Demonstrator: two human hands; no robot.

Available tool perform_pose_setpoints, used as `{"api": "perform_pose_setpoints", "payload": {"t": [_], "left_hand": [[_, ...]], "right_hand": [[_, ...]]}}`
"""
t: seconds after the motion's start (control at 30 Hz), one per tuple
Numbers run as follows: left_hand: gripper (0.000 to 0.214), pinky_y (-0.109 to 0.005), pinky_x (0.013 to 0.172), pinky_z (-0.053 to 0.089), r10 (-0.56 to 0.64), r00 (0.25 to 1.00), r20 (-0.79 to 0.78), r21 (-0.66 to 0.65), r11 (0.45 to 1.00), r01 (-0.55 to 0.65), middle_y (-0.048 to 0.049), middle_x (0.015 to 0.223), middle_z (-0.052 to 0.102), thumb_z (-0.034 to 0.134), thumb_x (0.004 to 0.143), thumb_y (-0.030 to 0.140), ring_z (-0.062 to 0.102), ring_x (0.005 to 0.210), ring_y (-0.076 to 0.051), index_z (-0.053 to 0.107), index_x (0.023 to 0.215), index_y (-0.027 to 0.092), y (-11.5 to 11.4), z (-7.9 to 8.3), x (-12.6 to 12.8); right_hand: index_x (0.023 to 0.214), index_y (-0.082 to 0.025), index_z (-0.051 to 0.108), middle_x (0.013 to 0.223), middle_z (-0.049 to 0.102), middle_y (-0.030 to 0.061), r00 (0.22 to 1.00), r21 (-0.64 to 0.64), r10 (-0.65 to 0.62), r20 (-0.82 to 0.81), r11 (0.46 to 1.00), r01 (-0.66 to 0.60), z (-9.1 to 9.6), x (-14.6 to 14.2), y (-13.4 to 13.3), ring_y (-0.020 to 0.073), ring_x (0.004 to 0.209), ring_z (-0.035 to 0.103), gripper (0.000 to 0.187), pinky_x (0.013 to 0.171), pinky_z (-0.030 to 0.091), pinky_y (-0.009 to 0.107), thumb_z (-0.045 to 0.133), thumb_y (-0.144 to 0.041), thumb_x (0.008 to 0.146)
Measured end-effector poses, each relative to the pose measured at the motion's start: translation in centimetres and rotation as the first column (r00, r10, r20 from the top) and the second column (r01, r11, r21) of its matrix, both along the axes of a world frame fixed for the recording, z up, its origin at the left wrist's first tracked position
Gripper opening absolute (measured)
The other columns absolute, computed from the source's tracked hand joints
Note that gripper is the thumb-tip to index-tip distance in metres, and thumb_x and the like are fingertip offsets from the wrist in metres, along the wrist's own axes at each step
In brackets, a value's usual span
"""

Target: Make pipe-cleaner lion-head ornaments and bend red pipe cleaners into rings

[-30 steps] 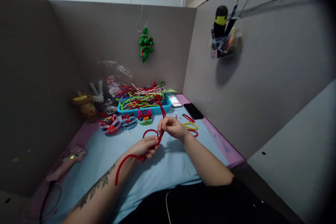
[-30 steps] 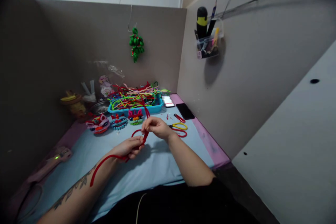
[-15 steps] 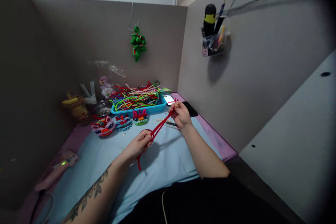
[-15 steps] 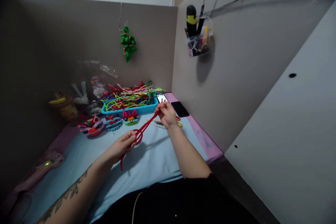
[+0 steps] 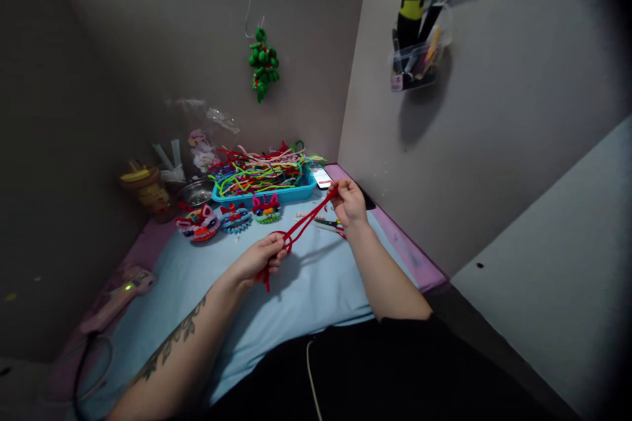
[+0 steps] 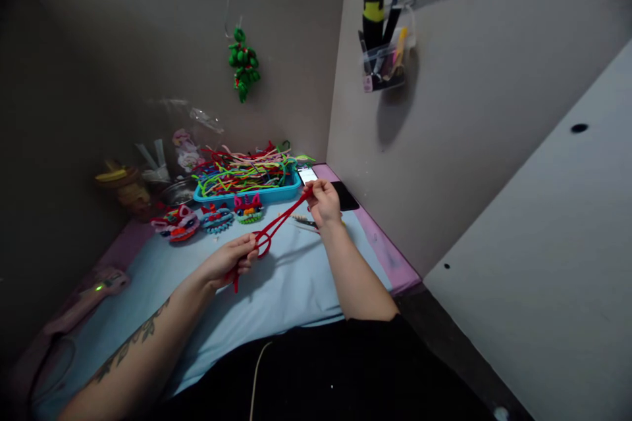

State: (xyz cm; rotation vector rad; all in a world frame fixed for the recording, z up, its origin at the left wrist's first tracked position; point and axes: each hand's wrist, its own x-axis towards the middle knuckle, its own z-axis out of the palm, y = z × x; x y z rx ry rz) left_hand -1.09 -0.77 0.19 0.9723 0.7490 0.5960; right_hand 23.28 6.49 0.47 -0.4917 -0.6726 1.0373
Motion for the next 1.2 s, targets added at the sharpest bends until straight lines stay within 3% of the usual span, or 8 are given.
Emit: {"api": "perform_pose_setpoints", "payload": {"t": [0.13, 0.4, 0.83, 1.07, 1.2], "left_hand": [[0.034, -0.011, 0.038, 0.020, -0.011, 0.999, 0.031, -0.080, 0.997, 0.013, 0.0073, 0.059, 0.043, 0.068, 0.076, 0.033, 0.027, 0.041, -0.001, 0.037, 0.078, 0.020, 0.1, 0.2, 0.0], [0.027, -0.012, 0.037, 0.030, -0.047, 0.999, 0.018, -0.062, 0.997, 0.048, 0.0048, 0.062, 0.048, 0.065, 0.079, 0.032, 0.032, 0.041, -0.002, 0.041, 0.081, 0.019, 0.0, 0.1, -0.2], [0.030, -0.011, 0.035, 0.012, -0.155, 0.988, 0.005, -0.025, 0.988, 0.155, 0.0070, 0.059, 0.041, 0.063, 0.081, 0.033, 0.022, 0.039, -0.001, 0.037, 0.077, 0.019, 0.2, 0.2, -0.5], [0.031, -0.015, 0.037, 0.013, -0.133, 0.985, -0.107, 0.161, 0.976, 0.149, 0.0048, 0.059, 0.048, 0.063, 0.080, 0.042, 0.026, 0.039, -0.002, 0.045, 0.075, 0.017, 1.0, -0.1, -1.4], [0.034, -0.016, 0.038, 0.017, -0.086, 0.965, -0.246, 0.294, 0.942, 0.159, 0.0025, 0.058, 0.056, 0.063, 0.079, 0.046, 0.031, 0.038, -0.003, 0.047, 0.074, 0.016, 1.7, 0.7, -3.0]], "right_hand": [[0.072, -0.019, 0.052, 0.065, 0.066, -0.0053, 0.999, -0.024, -0.035, -0.003, 0.999, 0.035, 0.2, 0.1, 0.0, 0.0057, 0.055, 0.061, 0.020, 0.055, 0.053, 0.016, 0.071, -0.023, 0.078], [0.073, -0.020, 0.050, 0.063, 0.066, -0.0051, 0.997, -0.062, -0.077, 0.010, 0.995, 0.077, 0.0, 0.6, 0.3, 0.0066, 0.054, 0.061, 0.022, 0.054, 0.053, 0.017, 0.071, -0.024, 0.077], [0.072, -0.020, 0.049, 0.059, 0.063, -0.0063, 0.993, -0.067, -0.119, 0.021, 0.991, 0.120, 0.2, 2.3, 0.5, 0.0055, 0.051, 0.058, 0.023, 0.053, 0.050, 0.016, 0.071, -0.023, 0.077], [0.072, -0.020, 0.048, 0.059, 0.062, -0.0075, 0.989, -0.053, -0.146, 0.006, 0.988, 0.146, 0.5, 2.5, 0.3, 0.0049, 0.052, 0.058, 0.024, 0.052, 0.050, 0.015, 0.071, -0.022, 0.076], [0.072, -0.021, 0.046, 0.059, 0.061, -0.0083, 0.989, -0.045, -0.148, -0.009, 0.988, 0.147, 0.7, 1.9, 0.1, 0.0047, 0.051, 0.058, 0.025, 0.052, 0.050, 0.015, 0.070, -0.023, 0.076]]}}
